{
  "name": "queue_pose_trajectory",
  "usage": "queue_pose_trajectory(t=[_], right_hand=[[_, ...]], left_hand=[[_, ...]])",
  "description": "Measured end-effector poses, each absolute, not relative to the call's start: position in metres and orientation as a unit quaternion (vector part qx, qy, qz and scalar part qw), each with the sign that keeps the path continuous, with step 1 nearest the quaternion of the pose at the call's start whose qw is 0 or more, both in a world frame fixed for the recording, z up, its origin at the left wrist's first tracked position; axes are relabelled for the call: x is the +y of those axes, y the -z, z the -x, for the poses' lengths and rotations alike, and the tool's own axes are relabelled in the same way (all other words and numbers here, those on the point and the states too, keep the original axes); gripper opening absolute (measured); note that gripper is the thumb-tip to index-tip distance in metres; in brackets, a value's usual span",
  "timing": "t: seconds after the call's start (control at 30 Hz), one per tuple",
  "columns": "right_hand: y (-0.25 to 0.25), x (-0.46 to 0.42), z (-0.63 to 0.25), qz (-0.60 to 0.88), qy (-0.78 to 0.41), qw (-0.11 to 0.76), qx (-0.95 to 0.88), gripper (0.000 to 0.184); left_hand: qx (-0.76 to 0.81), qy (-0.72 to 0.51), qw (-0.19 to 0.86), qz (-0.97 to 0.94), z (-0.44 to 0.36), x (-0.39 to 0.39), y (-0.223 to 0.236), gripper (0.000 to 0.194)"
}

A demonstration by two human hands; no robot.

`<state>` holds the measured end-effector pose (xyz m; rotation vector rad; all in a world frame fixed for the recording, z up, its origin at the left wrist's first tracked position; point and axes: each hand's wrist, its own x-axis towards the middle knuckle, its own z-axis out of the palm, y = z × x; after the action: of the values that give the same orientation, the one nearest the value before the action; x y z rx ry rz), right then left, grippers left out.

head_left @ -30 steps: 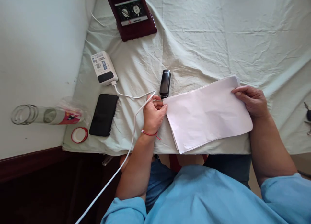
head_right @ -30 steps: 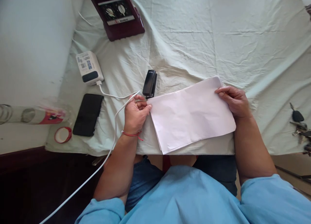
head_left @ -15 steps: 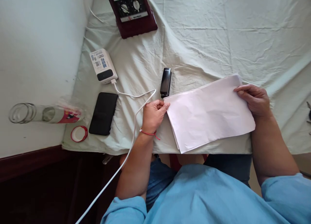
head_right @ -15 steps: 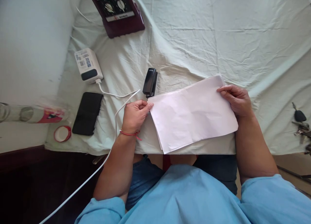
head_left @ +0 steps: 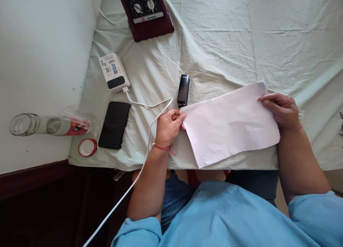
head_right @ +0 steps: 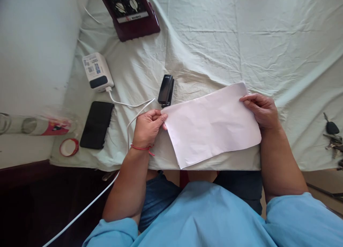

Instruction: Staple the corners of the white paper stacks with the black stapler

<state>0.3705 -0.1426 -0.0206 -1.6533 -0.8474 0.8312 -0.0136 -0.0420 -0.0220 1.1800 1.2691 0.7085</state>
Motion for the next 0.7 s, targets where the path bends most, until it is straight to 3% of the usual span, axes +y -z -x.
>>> queue_pose_trajectory(t=[0.17, 0.4, 0.6, 0.7], right_hand=[[0.0238, -0.1432, -0.3739, 0.683, -0.352, 0.528, -0.361, 0.024], [0.0217, -0.1425, -0.3712, 0.689, -0.346, 0.527, -0.358, 0.026], [0.0207, -0.1422, -0.371, 0.689, -0.344, 0.524, -0.364, 0.025], [0.0213, -0.1422, -0.3722, 0.69, -0.347, 0.521, -0.363, 0.024]], left_hand=[[0.542, -0.317, 0.6, -0.496, 0.0131, -0.0433, 0.0235, 0.011], [0.522, -0.325, 0.589, -0.524, 0.0115, -0.0417, 0.0239, 0.044], [0.514, -0.334, 0.607, -0.506, 0.0095, -0.0408, 0.0198, 0.051], [0.518, -0.326, 0.614, -0.499, 0.0094, -0.0408, 0.0198, 0.043]])
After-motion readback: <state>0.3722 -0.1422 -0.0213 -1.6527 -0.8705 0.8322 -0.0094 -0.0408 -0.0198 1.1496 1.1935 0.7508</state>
